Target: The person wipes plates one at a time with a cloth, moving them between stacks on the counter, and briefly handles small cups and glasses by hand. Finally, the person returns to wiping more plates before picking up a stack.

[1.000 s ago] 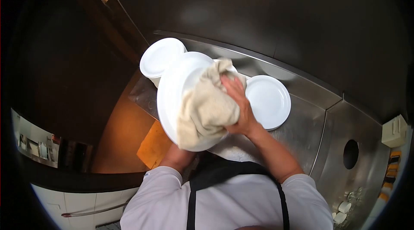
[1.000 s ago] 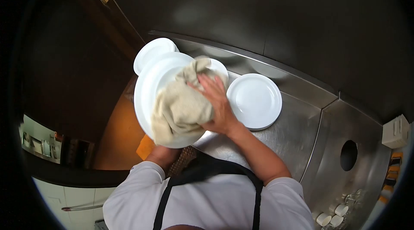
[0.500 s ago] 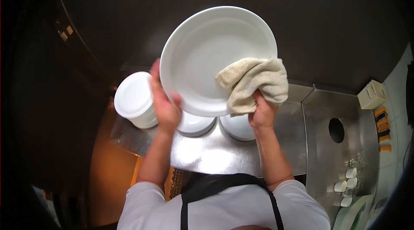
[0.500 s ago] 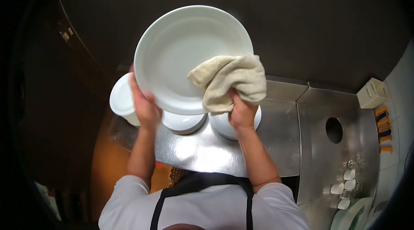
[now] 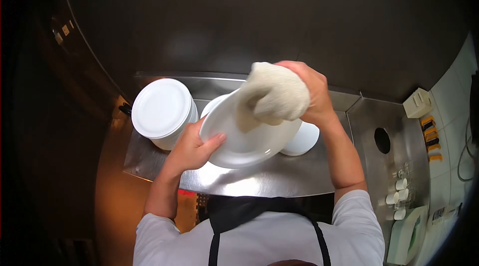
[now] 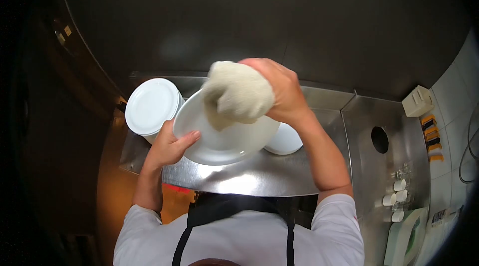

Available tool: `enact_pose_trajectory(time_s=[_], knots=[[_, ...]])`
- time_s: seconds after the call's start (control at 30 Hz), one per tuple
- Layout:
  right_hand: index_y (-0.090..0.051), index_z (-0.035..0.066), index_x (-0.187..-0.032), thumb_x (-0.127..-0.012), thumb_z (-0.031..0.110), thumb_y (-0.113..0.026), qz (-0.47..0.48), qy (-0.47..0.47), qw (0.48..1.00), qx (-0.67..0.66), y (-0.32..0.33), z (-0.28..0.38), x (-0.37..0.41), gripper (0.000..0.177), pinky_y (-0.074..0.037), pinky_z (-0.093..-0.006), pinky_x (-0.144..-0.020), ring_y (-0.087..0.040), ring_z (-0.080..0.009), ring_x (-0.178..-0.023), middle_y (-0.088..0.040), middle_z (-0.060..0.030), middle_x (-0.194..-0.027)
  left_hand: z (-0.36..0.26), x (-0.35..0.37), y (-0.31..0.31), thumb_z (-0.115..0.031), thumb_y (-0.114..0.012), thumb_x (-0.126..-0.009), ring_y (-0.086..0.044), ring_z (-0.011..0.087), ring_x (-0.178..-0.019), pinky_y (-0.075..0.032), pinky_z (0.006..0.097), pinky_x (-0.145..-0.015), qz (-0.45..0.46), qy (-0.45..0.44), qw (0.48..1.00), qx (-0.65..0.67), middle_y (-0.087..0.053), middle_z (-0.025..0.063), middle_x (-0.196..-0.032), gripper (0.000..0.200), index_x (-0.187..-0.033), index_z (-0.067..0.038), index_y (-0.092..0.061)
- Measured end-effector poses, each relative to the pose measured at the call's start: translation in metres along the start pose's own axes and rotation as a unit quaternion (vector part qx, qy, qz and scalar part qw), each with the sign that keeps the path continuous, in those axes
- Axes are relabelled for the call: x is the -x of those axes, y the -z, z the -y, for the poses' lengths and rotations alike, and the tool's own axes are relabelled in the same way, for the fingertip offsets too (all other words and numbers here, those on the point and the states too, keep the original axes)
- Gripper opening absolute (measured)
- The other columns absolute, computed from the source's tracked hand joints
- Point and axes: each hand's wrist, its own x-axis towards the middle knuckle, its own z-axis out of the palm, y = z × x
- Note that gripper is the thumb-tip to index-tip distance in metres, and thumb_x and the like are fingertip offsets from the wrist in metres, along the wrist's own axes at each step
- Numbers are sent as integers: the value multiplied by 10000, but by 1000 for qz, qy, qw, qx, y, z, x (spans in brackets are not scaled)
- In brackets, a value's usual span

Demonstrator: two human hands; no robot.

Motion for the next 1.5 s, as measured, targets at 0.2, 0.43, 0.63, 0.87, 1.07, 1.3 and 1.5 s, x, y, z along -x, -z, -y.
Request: enact_pose_trajectory(time_s=[0.2,0.43,0.63,0.87,1.07,1.3,1.5], knots=[[-598,16,-1211,-777,98,-818,-173,-98,980,-26,-18,-11,30,494,-518,-336,-889,-650,-182,-1021,-677,-84,-1127,89,25,-17,-20,-605,-858,-653,239,-1051,-520,347,-930,-87,189,953,220,-657,153,-1196,516,-1357,52,-500],[-612,27,-1219,-777,95,-819,-197,-324,924,-44,-3,-72,137,493,-515,-335,-896,-662,-187,-1022,-696,-104,-1130,141,55,-44,59,-552,-845,-600,287,-1166,-482,379,-1008,-326,272,857,291,-595,197,-1293,565,-1396,65,-429],[-586,31,-1264,-749,123,-815,-91,-415,887,181,12,-142,212,571,-495,-407,-956,-648,-317,-1115,-670,-191,-1189,155,38,-74,59,-541,-873,-608,294,-1154,-490,381,-999,-433,266,807,302,-593,203,-1287,526,-1386,61,-426],[-463,44,-1431,-720,303,-832,212,-274,925,157,-59,-182,194,843,-185,-469,-1213,-434,-347,-1380,-522,-208,-1423,179,5,-111,34,-538,-938,-495,293,-1294,-395,380,-1096,-515,215,802,211,-466,201,-1432,590,-1483,22,-311],[-512,68,-1395,-722,225,-792,419,-203,884,45,16,-135,242,746,-243,-480,-1200,-463,-312,-1366,-555,-184,-1385,190,-28,-127,-11,-583,-946,-485,280,-1292,-392,375,-1095,-548,203,804,105,-445,183,-1445,635,-1501,8,-276],[-444,23,-1436,-721,228,-786,305,-239,894,227,32,-217,227,819,-211,-503,-1205,-401,-334,-1413,-490,-225,-1449,233,-26,-127,-142,-665,-928,-499,293,-1241,-388,393,-1067,-607,252,753,7,-436,185,-1423,759,-1510,27,-207],[-391,3,-1467,-735,302,-776,277,-218,927,126,-64,-184,193,879,-185,-507,-1211,-368,-354,-1429,-435,-263,-1483,155,-36,-175,-117,-603,-931,-553,261,-1143,-415,354,-976,-467,-13,852,-236,-555,161,-1277,521,-1391,40,-415]])
